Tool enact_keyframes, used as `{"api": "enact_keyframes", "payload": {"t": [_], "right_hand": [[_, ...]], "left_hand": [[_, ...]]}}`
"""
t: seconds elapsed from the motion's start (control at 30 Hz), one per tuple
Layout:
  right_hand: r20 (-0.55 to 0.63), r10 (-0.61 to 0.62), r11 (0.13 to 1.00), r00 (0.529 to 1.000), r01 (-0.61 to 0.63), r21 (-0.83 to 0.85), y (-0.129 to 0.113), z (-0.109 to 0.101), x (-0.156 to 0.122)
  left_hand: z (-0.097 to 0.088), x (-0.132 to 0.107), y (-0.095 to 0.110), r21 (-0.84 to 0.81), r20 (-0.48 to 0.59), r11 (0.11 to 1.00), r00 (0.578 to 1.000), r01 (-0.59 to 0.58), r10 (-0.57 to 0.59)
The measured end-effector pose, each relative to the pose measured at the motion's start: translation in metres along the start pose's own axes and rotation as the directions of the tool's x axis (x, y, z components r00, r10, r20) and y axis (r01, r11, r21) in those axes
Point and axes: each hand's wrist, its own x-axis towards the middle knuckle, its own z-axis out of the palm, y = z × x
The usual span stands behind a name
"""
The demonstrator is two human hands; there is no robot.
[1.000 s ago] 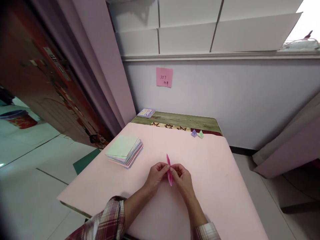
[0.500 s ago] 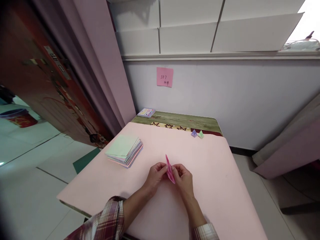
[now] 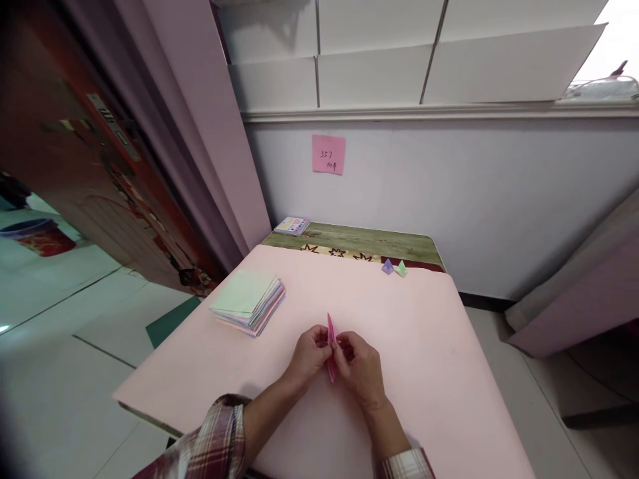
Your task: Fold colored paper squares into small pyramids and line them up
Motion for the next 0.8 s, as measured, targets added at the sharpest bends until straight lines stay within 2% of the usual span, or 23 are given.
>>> {"api": "enact_keyframes", "payload": {"t": [0.13,0.23,0.3,0.43,0.63,0.8], "right_hand": [[0.006,0.01,0.998,1.0,-0.009,-0.057,0.003,0.001,0.0],[-0.011,0.044,0.993,0.999,-0.045,-0.106,0.007,0.001,0.0],[-0.029,0.063,0.991,0.998,-0.066,-0.113,0.009,0.001,0.0],[-0.037,0.052,0.993,0.998,-0.055,-0.105,0.01,0.002,-0.001],[-0.052,0.063,0.99,0.997,-0.069,-0.123,0.01,0.007,-0.002],[-0.1,0.145,0.983,0.984,-0.155,-0.102,0.011,0.009,-0.001]], "left_hand": [[-0.002,0.001,-0.006,0.071,0.002,0.997,0.999,-0.035,0.035],[-0.002,0.0,-0.006,0.24,-0.001,0.962,0.991,-0.131,0.135],[-0.002,-0.003,-0.002,0.382,0.024,0.896,0.971,-0.228,0.237],[-0.002,-0.007,0.008,0.574,0.131,0.702,0.894,-0.421,0.429],[-0.001,-0.01,0.01,0.632,0.263,0.563,0.831,-0.533,0.491],[0.001,-0.011,0.008,0.571,0.247,0.583,0.798,-0.578,0.55]]}}
